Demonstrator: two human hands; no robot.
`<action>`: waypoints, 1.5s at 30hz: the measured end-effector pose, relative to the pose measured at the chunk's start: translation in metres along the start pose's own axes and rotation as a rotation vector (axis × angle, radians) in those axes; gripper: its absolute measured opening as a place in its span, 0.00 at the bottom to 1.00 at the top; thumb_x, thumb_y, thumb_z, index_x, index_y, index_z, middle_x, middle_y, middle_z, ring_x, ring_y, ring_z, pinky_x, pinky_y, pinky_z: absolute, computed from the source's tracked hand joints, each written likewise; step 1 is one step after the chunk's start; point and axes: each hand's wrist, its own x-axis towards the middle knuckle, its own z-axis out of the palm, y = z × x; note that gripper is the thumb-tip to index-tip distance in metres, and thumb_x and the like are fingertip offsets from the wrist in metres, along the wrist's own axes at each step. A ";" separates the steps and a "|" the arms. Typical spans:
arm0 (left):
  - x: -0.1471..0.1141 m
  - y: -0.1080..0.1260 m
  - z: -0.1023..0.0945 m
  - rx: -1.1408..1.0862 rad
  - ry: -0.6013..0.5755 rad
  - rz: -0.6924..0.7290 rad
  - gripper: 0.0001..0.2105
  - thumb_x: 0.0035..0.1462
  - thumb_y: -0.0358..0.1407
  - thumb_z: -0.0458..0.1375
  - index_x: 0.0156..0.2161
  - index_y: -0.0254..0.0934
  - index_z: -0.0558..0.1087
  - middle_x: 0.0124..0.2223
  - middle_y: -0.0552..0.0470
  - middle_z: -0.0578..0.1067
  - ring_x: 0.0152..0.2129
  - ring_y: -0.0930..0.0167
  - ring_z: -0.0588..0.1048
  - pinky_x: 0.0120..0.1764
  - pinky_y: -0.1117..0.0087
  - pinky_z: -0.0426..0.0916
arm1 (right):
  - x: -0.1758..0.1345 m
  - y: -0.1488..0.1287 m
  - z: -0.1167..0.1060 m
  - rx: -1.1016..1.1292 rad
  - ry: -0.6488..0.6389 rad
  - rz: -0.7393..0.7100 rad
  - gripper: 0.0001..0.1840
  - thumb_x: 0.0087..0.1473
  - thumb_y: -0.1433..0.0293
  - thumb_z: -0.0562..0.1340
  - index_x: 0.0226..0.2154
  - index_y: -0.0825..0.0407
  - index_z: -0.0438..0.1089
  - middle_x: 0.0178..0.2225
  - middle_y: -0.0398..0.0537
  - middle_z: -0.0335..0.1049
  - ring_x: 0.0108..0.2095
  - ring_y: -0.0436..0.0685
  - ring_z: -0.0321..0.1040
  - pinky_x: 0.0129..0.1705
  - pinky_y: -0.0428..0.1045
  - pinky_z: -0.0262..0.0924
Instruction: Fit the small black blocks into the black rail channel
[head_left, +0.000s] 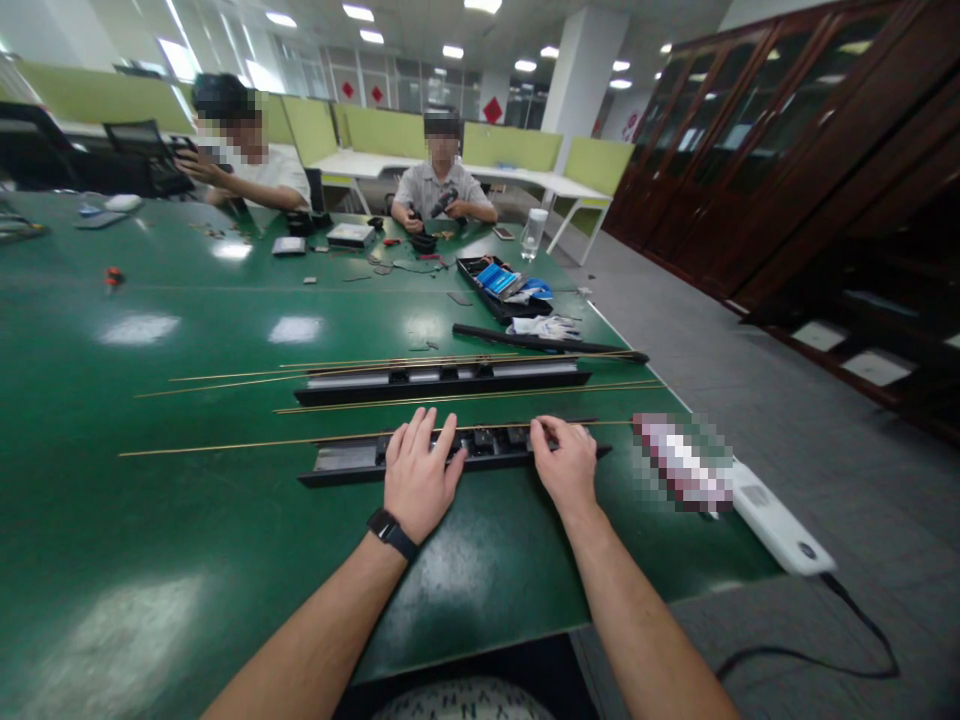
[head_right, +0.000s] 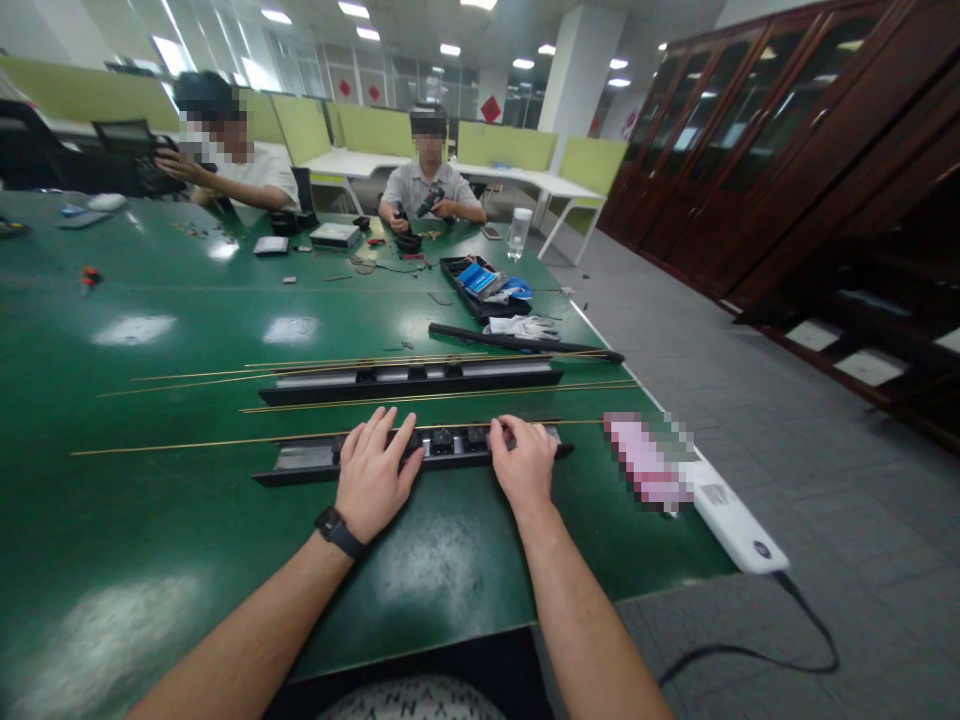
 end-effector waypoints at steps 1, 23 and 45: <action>0.000 0.000 0.000 -0.004 0.003 -0.001 0.23 0.72 0.43 0.53 0.67 0.38 0.71 0.68 0.36 0.70 0.69 0.54 0.65 0.68 0.49 0.59 | 0.000 0.000 0.000 -0.001 0.000 0.002 0.20 0.66 0.54 0.59 0.38 0.48 0.81 0.32 0.47 0.79 0.38 0.59 0.71 0.48 0.54 0.55; 0.002 -0.002 0.003 -0.017 0.017 -0.003 0.24 0.72 0.44 0.52 0.67 0.39 0.70 0.69 0.37 0.70 0.69 0.54 0.64 0.69 0.49 0.57 | 0.004 -0.001 0.000 0.002 -0.015 -0.004 0.19 0.66 0.55 0.59 0.38 0.48 0.80 0.32 0.47 0.80 0.37 0.59 0.70 0.46 0.54 0.57; 0.003 -0.001 0.003 -0.008 0.033 -0.009 0.24 0.72 0.44 0.52 0.67 0.39 0.71 0.68 0.37 0.71 0.69 0.54 0.65 0.68 0.48 0.57 | 0.006 -0.003 -0.001 0.000 -0.031 0.010 0.18 0.66 0.55 0.60 0.37 0.48 0.80 0.31 0.47 0.79 0.37 0.59 0.70 0.46 0.54 0.56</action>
